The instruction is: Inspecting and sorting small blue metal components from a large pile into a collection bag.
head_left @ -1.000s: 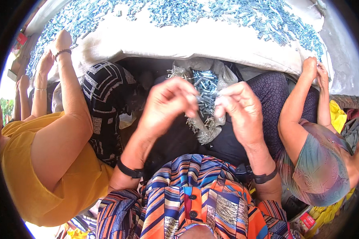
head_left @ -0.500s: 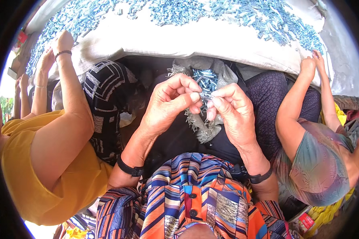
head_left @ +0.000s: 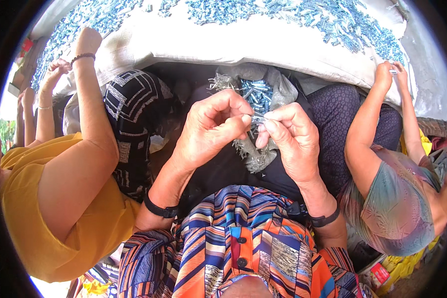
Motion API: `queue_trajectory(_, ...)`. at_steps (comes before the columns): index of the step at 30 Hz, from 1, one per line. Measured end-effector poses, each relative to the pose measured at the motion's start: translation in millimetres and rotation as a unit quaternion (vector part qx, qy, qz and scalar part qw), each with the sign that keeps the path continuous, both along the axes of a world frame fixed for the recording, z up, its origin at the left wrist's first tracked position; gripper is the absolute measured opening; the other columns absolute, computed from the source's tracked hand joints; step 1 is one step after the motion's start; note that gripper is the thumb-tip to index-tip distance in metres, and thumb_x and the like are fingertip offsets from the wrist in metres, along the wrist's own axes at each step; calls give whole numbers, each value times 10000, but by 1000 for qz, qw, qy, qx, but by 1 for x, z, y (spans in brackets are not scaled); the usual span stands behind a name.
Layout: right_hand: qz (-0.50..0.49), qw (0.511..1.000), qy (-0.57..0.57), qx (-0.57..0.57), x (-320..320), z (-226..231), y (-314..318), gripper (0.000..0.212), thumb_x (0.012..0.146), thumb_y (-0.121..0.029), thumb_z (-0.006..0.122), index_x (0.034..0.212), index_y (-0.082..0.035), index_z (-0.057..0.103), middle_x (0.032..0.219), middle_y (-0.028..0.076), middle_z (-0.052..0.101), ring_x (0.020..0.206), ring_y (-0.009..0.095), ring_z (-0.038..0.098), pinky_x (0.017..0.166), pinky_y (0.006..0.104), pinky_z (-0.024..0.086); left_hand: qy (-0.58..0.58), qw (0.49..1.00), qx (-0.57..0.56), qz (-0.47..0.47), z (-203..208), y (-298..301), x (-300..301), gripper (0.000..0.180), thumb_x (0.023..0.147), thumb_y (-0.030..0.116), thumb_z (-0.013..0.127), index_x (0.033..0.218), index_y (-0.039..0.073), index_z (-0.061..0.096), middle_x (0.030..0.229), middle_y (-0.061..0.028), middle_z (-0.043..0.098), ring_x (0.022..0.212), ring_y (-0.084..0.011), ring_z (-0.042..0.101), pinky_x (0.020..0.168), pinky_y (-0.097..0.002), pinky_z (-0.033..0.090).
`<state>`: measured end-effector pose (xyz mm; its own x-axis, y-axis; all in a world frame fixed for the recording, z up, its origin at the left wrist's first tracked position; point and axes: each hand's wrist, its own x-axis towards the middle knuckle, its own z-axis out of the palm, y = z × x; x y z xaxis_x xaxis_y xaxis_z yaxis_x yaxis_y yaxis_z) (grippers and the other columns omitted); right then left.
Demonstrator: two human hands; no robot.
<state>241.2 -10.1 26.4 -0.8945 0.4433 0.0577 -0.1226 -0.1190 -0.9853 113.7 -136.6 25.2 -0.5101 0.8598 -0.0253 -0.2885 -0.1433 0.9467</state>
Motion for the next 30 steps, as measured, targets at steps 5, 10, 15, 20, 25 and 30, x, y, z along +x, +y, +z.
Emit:
queue_trajectory(5, 32, 999, -14, -32, -2, 1, 5, 43, 911, -34, 531, 939, -7, 512, 774, 62, 598, 666, 106, 606, 614, 220, 494, 21, 999, 2, 24, 1, -3, 1, 35, 846, 9, 582, 878, 4, 573, 768, 6, 564, 677, -53, 548, 611, -198, 455)
queue_trajectory(10, 96, 982, -19, -163, 0, -3, 12, 79, 908, -74, 547, 939, -8, 516, 791, 88, 608, 670, 149, 621, 625, 260, 513, 3, 1000, 13, 14, -1, -5, 4, 47, 855, 25, 589, 896, 6, 575, 772, -3, 573, 692, -60, 561, 619, -202, 462)
queue_trajectory(15, 91, 979, -22, -183, -1, -1, 12, 86, 907, -82, 553, 938, -9, 519, 791, 91, 609, 669, 151, 621, 627, 261, 515, -36, 998, 38, 20, -8, -3, 4, 64, 861, 42, 595, 915, 11, 579, 782, -19, 591, 701, -77, 588, 638, -210, 485)
queue_trajectory(20, 73, 984, -5, -163, 0, -1, 10, 93, 910, -89, 552, 941, -9, 516, 785, 87, 609, 669, 148, 620, 627, 260, 513, -56, 996, 55, 34, -9, 0, 8, 75, 868, 53, 596, 928, 13, 574, 786, -28, 597, 700, -83, 594, 649, -214, 494)
queue_trajectory(25, 47, 991, 3, -124, -2, -3, 4, 88, 923, -89, 530, 952, -11, 503, 771, 80, 606, 668, 136, 617, 628, 248, 507, -35, 995, 67, 61, -11, 1, 10, 81, 871, 47, 592, 941, 13, 574, 795, -32, 604, 704, -78, 591, 649, -210, 494)
queue_trajectory(30, 14, 996, 15, -85, -2, -3, -2, 82, 927, -80, 522, 945, -3, 497, 760, 77, 600, 673, 126, 612, 624, 236, 499, -21, 997, 49, 57, -9, -2, 7, 68, 866, 41, 592, 926, 10, 582, 796, -29, 603, 694, -69, 585, 633, -203, 484)
